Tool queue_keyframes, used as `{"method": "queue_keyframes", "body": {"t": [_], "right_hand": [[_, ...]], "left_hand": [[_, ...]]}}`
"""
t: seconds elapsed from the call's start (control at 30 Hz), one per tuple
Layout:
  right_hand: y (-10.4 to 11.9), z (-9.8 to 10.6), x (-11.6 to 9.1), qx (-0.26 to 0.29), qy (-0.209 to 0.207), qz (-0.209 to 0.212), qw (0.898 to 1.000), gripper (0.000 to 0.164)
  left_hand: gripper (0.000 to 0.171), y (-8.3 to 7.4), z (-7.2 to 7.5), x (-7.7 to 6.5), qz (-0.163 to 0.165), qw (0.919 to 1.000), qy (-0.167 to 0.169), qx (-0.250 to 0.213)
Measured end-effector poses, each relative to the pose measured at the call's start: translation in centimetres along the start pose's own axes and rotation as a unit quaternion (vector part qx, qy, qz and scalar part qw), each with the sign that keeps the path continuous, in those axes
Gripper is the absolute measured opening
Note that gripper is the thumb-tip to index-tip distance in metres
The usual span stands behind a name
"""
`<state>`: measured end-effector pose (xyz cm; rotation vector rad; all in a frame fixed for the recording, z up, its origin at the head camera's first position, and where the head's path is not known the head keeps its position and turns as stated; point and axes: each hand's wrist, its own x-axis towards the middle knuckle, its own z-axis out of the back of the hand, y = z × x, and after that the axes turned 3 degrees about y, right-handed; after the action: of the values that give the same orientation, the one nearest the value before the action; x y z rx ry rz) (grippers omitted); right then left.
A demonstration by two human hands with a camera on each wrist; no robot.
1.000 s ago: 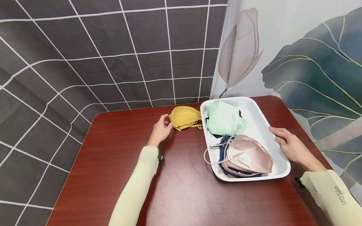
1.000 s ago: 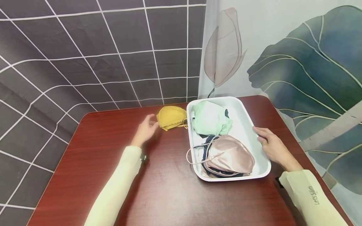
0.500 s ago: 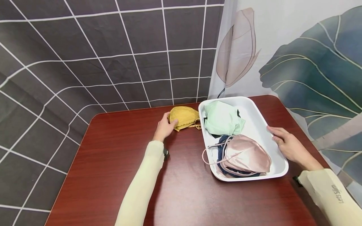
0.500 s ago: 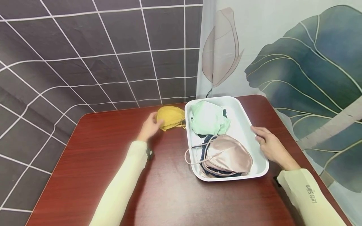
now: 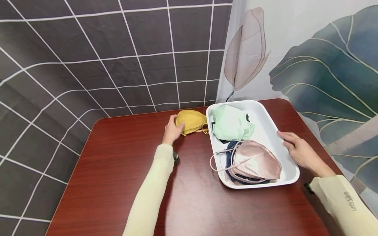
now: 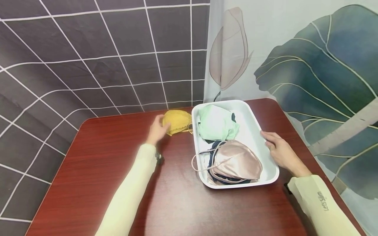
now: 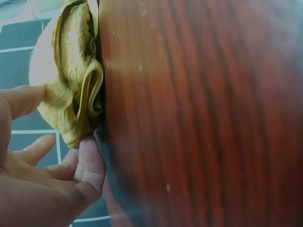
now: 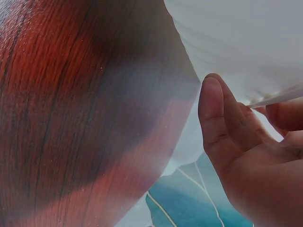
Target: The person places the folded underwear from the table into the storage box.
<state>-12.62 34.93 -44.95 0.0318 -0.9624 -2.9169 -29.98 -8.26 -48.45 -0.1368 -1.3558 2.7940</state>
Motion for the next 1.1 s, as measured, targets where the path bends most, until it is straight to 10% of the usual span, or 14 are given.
{"method": "queue_keyframes", "body": {"t": [0.47, 1.1], "right_hand": [[0.1, -0.1, 0.1, -0.001, -0.009, 0.012, 1.0, 0.044], [0.3, 0.1, 0.0, 0.0, -0.001, 0.001, 1.0, 0.044]], "left_hand": [[0.056, -0.8, -1.0, 0.8, 0.015, 0.9991, -0.039, 0.001], [0.032, -1.0, 2.1, -0.4, -0.155, 0.9776, -0.14, -0.027]]}}
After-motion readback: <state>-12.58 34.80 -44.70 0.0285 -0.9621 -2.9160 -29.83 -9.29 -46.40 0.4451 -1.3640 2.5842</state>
